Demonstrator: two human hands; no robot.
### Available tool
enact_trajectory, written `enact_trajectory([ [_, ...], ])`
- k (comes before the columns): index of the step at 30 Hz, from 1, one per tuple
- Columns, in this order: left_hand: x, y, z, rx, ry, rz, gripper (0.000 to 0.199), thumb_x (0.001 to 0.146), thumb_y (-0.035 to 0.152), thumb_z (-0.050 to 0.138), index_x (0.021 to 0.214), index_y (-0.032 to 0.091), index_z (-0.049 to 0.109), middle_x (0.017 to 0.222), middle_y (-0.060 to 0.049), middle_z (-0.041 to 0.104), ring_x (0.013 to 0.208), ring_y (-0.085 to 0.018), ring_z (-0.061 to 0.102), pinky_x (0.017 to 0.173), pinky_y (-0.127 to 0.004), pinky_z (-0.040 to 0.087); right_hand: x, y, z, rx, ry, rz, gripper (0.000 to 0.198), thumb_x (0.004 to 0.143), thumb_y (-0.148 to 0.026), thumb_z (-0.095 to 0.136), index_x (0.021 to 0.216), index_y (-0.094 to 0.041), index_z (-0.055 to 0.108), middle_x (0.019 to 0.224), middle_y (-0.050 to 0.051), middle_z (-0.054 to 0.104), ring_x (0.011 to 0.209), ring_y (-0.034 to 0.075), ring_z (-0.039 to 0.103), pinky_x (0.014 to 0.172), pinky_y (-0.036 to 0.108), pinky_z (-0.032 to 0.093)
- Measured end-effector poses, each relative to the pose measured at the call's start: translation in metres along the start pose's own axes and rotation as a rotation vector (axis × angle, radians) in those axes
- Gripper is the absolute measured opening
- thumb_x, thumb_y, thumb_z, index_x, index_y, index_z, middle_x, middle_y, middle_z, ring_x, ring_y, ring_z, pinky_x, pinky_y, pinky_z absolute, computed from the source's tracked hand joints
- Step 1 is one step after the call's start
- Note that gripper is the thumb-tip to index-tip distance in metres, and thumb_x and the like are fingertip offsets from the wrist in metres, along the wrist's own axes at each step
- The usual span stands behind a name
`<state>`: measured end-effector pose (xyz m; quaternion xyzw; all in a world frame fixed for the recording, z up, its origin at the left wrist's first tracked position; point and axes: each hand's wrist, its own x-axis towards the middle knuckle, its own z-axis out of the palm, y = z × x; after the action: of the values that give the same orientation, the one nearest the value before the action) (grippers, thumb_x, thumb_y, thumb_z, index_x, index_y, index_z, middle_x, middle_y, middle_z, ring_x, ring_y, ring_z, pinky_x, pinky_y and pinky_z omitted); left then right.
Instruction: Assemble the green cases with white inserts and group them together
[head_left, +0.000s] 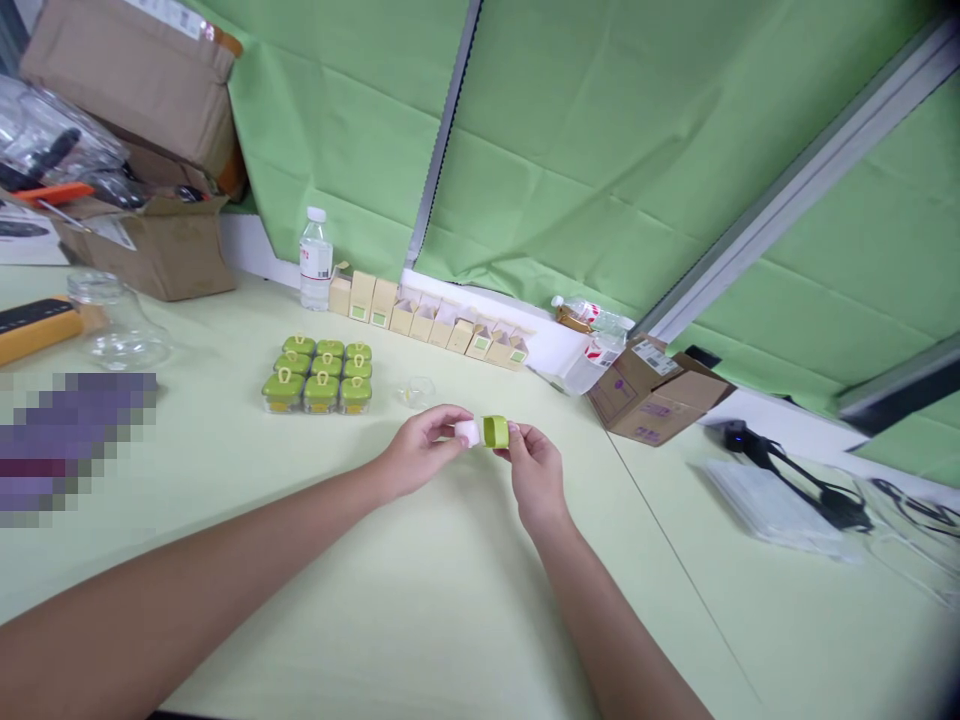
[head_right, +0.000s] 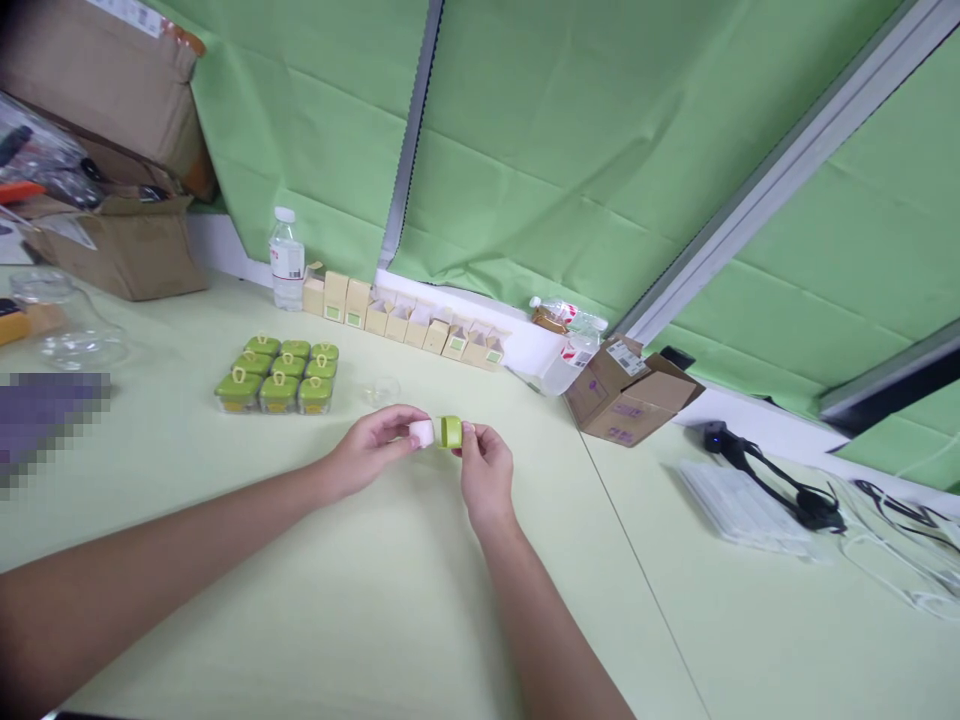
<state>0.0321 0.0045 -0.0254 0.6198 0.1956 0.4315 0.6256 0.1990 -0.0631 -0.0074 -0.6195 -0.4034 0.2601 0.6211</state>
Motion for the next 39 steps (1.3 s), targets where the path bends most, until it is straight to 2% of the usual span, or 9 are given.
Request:
enact_trajectory([
  [4, 0.001, 0.002, -0.003, -0.117, 0.032, -0.057, 0.061, 0.077, 0.024, 0.079, 0.129, 0.023, 0.047, 0.121, -0.012, 0.066, 0.103, -0.021, 0.065, 0.089, -0.037, 0.053, -0.001, 0.0, 0.001, 0.01, -0.013, 0.002, 0.04, 0.079, -0.058, 0.07, 0.08, -0.018, 0.07, 0.081, 0.005, 0.071, 0.076, 0.019, 0.063, 0.076, 0.036, 0.055],
  [6, 0.001, 0.001, -0.003, -0.13, 0.027, -0.058, 0.063, 0.076, 0.026, 0.081, 0.128, 0.023, 0.046, 0.122, -0.013, 0.066, 0.103, -0.021, 0.065, 0.09, -0.037, 0.052, -0.002, -0.001, 0.001, 0.019, -0.024, 0.003, 0.039, 0.08, -0.057, 0.07, 0.08, -0.018, 0.07, 0.081, 0.005, 0.071, 0.077, 0.019, 0.063, 0.077, 0.035, 0.055],
  [13, 0.0, 0.003, -0.003, -0.135, 0.004, -0.082, 0.061, 0.073, 0.03, 0.084, 0.122, 0.022, 0.049, 0.123, -0.014, 0.066, 0.102, -0.021, 0.065, 0.092, -0.04, 0.052, -0.002, -0.001, 0.002, 0.046, -0.034, 0.02, 0.037, 0.08, -0.056, 0.069, 0.081, -0.018, 0.07, 0.082, 0.004, 0.071, 0.078, 0.018, 0.062, 0.077, 0.035, 0.054],
  [18, 0.001, 0.003, -0.002, -0.159, 0.04, -0.104, 0.059, 0.07, 0.03, 0.086, 0.117, 0.021, 0.052, 0.122, -0.013, 0.066, 0.102, -0.022, 0.066, 0.089, -0.038, 0.052, -0.003, 0.0, 0.003, 0.055, -0.052, 0.027, 0.036, 0.081, -0.055, 0.069, 0.081, -0.018, 0.07, 0.082, 0.004, 0.07, 0.078, 0.019, 0.062, 0.078, 0.035, 0.054],
  [25, -0.002, 0.003, 0.004, -0.202, 0.058, -0.074, 0.041, 0.071, 0.031, 0.085, 0.096, 0.018, 0.056, 0.12, -0.01, 0.066, 0.105, -0.022, 0.066, 0.088, -0.035, 0.051, -0.007, 0.003, 0.005, 0.083, -0.071, -0.038, 0.034, 0.085, -0.053, 0.067, 0.085, -0.019, 0.068, 0.083, 0.003, 0.07, 0.081, 0.019, 0.063, 0.083, 0.036, 0.053],
  [32, -0.003, 0.007, 0.006, -0.196, 0.052, -0.067, 0.039, 0.071, 0.03, 0.085, 0.095, 0.017, 0.058, 0.121, -0.01, 0.067, 0.105, -0.022, 0.066, 0.088, -0.035, 0.052, -0.009, 0.001, 0.006, 0.012, -0.023, -0.12, 0.033, 0.087, -0.053, 0.064, 0.087, -0.02, 0.067, 0.084, 0.002, 0.069, 0.08, 0.019, 0.061, 0.08, 0.033, 0.049],
  [39, -0.003, 0.006, 0.007, -0.152, 0.069, -0.065, 0.037, 0.07, 0.029, 0.085, 0.096, 0.017, 0.061, 0.117, -0.01, 0.068, 0.103, -0.022, 0.068, 0.085, -0.035, 0.055, -0.01, 0.001, 0.007, 0.014, -0.026, -0.128, 0.031, 0.089, -0.051, 0.063, 0.088, -0.02, 0.067, 0.085, 0.003, 0.069, 0.082, 0.019, 0.061, 0.081, 0.034, 0.049],
])
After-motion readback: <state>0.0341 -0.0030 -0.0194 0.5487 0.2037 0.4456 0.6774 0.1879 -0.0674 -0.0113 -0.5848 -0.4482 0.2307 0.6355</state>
